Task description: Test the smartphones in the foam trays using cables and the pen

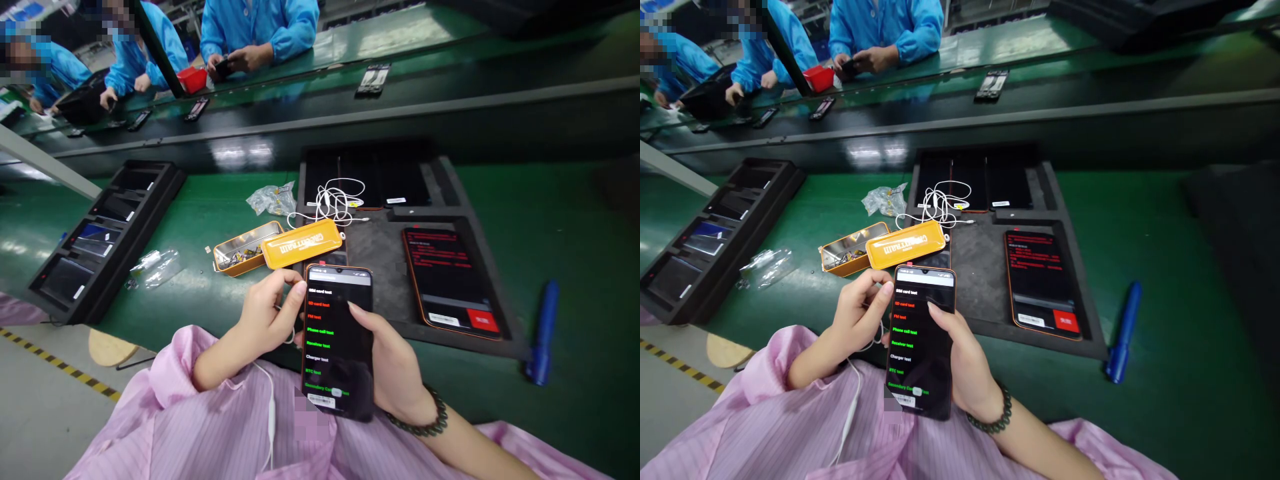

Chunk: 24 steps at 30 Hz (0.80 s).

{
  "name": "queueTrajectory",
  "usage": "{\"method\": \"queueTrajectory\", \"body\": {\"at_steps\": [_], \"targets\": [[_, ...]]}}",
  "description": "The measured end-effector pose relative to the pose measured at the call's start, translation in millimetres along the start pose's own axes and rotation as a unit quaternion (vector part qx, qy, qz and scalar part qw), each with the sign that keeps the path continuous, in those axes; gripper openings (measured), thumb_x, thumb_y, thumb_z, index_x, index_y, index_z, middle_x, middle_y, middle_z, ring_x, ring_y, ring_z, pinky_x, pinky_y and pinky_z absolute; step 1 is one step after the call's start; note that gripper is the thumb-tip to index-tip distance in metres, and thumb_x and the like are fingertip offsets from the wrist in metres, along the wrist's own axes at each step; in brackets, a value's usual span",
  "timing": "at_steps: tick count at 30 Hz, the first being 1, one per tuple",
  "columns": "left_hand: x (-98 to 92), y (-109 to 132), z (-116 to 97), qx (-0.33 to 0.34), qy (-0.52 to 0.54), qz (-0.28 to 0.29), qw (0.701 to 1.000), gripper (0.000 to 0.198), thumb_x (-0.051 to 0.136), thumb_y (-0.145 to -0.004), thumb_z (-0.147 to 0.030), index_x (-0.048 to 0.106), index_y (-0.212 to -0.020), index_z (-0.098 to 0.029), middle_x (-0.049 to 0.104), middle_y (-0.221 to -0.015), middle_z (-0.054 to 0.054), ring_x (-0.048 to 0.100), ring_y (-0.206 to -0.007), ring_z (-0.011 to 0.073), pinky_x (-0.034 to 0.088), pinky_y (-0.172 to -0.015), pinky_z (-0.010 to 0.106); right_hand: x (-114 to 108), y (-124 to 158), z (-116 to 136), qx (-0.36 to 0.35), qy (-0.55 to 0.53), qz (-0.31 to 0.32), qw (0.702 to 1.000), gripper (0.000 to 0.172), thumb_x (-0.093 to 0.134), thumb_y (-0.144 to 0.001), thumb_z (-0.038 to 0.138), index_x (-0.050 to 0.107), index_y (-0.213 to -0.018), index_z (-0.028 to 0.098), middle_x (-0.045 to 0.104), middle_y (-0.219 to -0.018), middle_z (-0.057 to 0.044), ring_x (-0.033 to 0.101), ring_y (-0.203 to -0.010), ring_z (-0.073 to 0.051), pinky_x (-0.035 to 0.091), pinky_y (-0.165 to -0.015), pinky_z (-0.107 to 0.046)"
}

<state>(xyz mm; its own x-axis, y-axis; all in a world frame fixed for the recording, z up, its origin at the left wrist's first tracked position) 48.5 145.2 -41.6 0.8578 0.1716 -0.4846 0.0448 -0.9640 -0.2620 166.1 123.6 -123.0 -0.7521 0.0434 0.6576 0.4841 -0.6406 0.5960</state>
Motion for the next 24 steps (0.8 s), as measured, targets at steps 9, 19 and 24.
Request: {"method": "queueTrajectory", "body": {"at_steps": [9,19,24], "targets": [[0.3,0.5,0.4,-0.003,0.000,0.003,1.000,0.021,0.047,-0.098,-0.032,0.055,-0.086,-0.017,0.044,-0.058,-0.006,0.036,-0.047,0.0065,0.029,-0.048,0.021,-4.5,1.3,-3.6,0.009,0.005,-0.014,1.000,0.053,0.084,-0.058,0.042,0.072,-0.105,0.022,0.077,-0.092,-0.006,0.073,-0.091,-0.035,0.054,-0.091,-0.054],[-0.7,-0.1,-2.4,0.010,-0.003,-0.003,1.000,0.018,0.047,-0.098,-0.029,0.055,-0.086,-0.017,0.043,-0.058,-0.007,0.035,-0.047,0.0061,0.028,-0.048,0.020,-5.6,-0.6,-3.0,0.011,0.006,-0.029,1.000,0.052,0.085,-0.055,0.050,0.074,-0.097,0.021,0.078,-0.087,-0.006,0.073,-0.091,-0.035,0.056,-0.089,-0.052],[-0.7,0.5,-1.0,0.006,-0.004,-0.002,1.000,0.019,0.047,-0.098,-0.030,0.055,-0.086,-0.017,0.043,-0.058,-0.006,0.035,-0.047,0.0066,0.028,-0.048,0.021,-3.5,-0.1,1.6,-0.010,0.001,-0.024,1.000,0.043,0.085,-0.053,0.048,0.075,-0.085,0.022,0.077,-0.077,-0.004,0.073,-0.087,-0.033,0.056,-0.089,-0.050]]}}
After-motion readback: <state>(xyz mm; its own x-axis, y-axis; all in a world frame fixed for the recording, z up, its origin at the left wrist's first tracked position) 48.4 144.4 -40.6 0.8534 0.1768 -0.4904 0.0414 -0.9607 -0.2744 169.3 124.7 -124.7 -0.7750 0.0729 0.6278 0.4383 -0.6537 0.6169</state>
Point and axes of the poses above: each hand's wrist, its own y-axis away from the middle knuckle, its own x-axis out of the palm, z = x × y, the point moved 10 cm from there along -y, towards the middle knuckle
